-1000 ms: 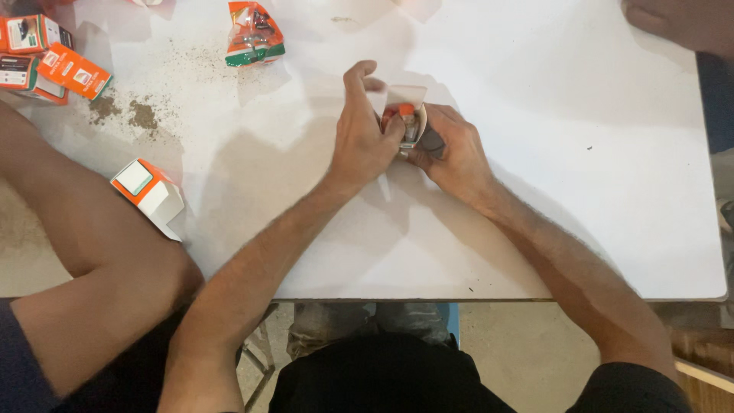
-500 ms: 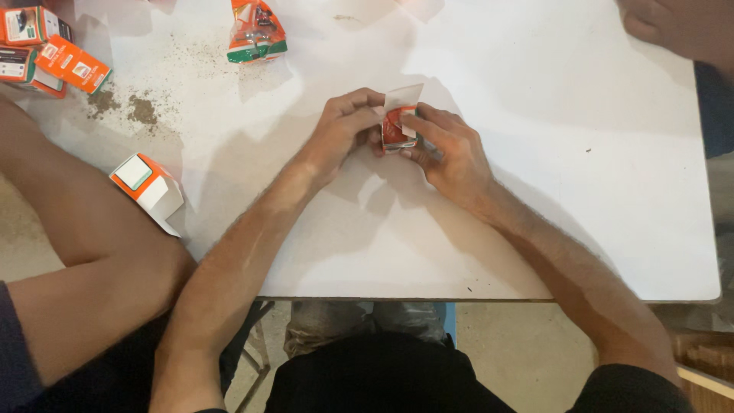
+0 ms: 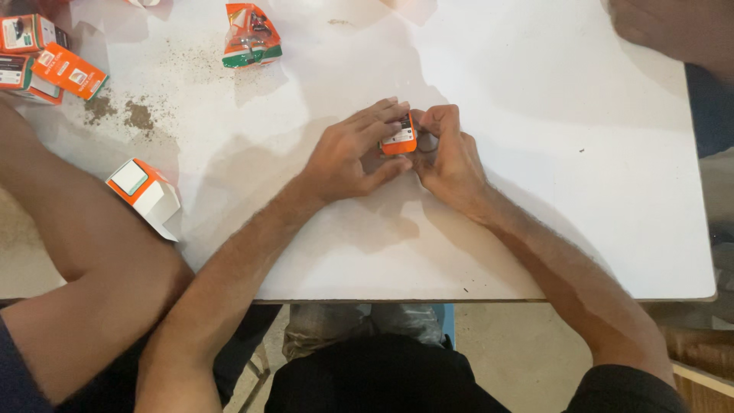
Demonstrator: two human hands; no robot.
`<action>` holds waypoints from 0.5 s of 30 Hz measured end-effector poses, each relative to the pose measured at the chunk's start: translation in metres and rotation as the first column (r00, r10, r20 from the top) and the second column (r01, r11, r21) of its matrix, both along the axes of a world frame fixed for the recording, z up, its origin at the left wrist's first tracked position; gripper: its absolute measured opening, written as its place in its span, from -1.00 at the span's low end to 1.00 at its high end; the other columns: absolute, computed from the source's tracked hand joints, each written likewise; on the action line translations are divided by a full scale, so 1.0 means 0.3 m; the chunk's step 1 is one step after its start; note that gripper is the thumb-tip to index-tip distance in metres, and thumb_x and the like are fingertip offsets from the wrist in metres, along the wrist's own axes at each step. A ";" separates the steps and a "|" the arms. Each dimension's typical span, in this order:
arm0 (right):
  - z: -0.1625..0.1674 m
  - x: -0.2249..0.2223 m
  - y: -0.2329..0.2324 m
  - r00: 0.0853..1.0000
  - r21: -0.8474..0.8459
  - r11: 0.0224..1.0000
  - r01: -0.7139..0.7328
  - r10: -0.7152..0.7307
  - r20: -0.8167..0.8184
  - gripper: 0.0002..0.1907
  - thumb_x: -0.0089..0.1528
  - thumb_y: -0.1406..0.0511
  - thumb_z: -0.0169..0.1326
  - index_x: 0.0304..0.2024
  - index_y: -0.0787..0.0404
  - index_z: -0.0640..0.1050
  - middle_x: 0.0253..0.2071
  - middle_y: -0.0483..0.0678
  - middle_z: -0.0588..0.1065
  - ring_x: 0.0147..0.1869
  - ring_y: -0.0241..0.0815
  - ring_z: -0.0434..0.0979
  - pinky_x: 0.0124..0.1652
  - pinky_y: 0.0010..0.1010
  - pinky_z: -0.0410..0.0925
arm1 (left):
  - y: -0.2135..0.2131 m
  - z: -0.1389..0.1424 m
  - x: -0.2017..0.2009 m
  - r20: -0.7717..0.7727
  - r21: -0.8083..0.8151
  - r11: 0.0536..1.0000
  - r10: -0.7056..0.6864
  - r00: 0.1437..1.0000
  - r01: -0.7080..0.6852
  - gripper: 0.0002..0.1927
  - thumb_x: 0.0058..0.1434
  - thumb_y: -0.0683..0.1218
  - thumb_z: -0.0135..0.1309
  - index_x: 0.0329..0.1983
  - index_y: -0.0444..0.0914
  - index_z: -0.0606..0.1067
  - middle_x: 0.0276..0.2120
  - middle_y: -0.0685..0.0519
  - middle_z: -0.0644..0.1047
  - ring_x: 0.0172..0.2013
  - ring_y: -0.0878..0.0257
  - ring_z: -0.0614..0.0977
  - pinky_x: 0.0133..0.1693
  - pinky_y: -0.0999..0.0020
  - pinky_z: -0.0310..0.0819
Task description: The person sits at a table and packs small orange product boxes, folding box flaps closed and placing plastic-wrapped items into open boxes. They repeatedly take boxes and wrapped items from a pile on the table, assemble or close each box by hand, and set finished boxes back on the table.
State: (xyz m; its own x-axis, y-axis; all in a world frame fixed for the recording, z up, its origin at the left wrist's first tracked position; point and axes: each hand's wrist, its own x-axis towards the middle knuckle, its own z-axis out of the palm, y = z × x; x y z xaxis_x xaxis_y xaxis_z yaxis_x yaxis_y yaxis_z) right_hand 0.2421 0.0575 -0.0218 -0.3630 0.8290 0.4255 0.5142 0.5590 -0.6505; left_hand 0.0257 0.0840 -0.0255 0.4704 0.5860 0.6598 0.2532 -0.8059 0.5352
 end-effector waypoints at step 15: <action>0.005 0.001 -0.012 0.991 0.087 0.996 -0.014 0.002 0.137 -0.73 0.23 0.51 0.25 -0.09 0.22 0.47 0.08 0.10 0.54 -0.04 0.16 0.62 -0.15 -0.12 0.49 | 0.009 0.015 -0.021 -0.157 0.198 0.974 -0.076 0.985 0.107 -0.78 0.30 -0.17 0.29 -0.12 -0.31 0.48 0.30 -0.16 0.45 0.35 -0.16 0.45 0.37 -0.05 0.36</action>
State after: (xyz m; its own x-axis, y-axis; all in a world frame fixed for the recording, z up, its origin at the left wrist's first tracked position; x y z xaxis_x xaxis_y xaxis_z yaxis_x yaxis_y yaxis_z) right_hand 0.2424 0.0541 -0.0203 -0.4294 0.7874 0.4423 0.5898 0.6154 -0.5229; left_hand 0.0194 0.0867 -0.0210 0.6169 0.3956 0.6804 0.2372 -0.9177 0.3186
